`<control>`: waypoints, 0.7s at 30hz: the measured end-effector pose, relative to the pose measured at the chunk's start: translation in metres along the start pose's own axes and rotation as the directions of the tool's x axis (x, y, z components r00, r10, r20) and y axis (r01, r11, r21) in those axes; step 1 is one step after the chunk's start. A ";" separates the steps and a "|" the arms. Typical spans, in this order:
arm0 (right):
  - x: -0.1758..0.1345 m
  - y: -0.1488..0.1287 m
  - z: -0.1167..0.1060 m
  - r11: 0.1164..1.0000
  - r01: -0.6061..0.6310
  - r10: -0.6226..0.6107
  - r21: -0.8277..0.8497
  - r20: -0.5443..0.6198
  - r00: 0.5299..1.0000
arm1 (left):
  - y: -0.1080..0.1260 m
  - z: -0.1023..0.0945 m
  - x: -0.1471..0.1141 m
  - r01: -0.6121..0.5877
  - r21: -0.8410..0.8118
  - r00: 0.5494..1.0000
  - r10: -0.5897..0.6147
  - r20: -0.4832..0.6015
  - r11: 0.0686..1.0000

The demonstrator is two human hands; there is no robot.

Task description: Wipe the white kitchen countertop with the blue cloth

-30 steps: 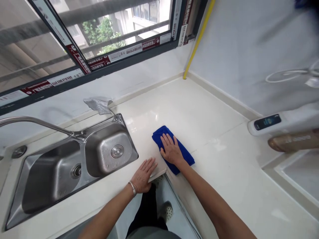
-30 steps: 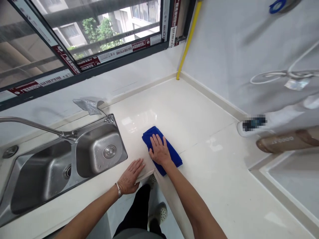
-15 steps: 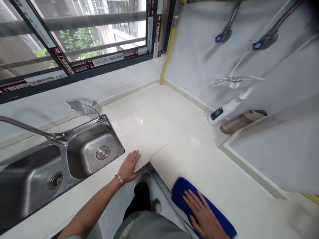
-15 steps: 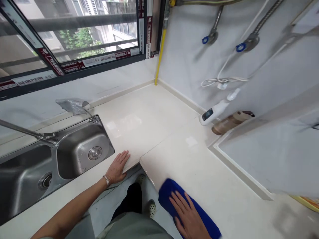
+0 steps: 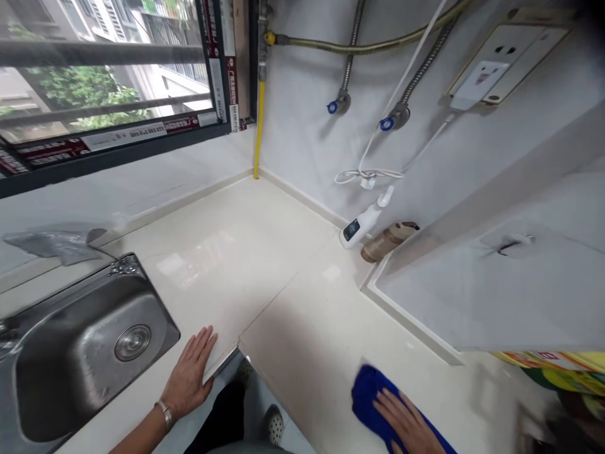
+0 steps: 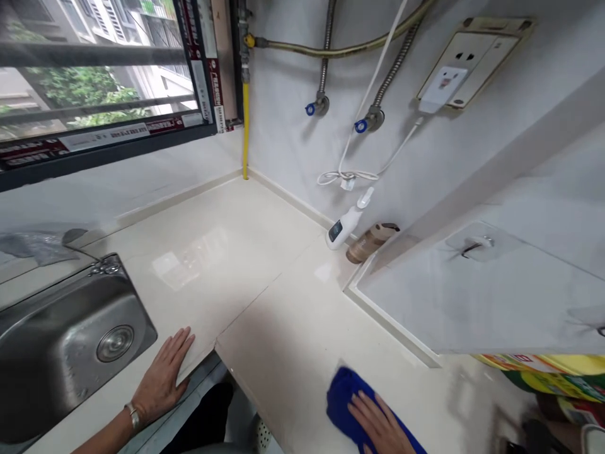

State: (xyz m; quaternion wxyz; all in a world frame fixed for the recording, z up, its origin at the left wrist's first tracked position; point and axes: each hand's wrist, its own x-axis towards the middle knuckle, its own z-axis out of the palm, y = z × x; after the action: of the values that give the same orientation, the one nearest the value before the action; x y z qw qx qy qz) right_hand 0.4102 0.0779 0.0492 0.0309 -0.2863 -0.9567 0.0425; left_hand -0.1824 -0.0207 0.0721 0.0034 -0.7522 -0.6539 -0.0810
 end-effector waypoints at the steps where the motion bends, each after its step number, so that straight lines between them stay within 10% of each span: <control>1: 0.014 0.013 -0.003 1.000 -0.025 0.025 -0.018 -0.010 1.000 | -0.001 0.001 0.001 -0.005 0.001 1.000 0.005 -0.004 1.000; 12: 0.251 0.107 -0.010 0.991 -0.115 0.114 -0.060 -0.020 0.993 | -0.003 0.002 0.003 0.017 -0.029 1.000 -0.017 0.003 0.999; 16: 0.334 0.115 -0.001 0.849 -0.524 0.510 -0.064 -0.154 0.846 | -0.003 0.001 0.003 0.012 0.032 1.000 -0.012 -0.020 0.999; 21: 0.375 0.117 0.002 0.728 -0.685 0.663 -0.008 -0.247 0.707 | -0.003 0.003 0.001 0.019 0.052 0.999 -0.017 -0.038 0.998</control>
State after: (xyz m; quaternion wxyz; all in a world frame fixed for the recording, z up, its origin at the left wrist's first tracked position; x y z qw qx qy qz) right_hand 0.1612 0.3818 0.0482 0.1078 -0.6199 -0.7767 -0.0296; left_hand -0.1848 -0.0192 0.0688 0.0349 -0.7444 -0.6622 -0.0778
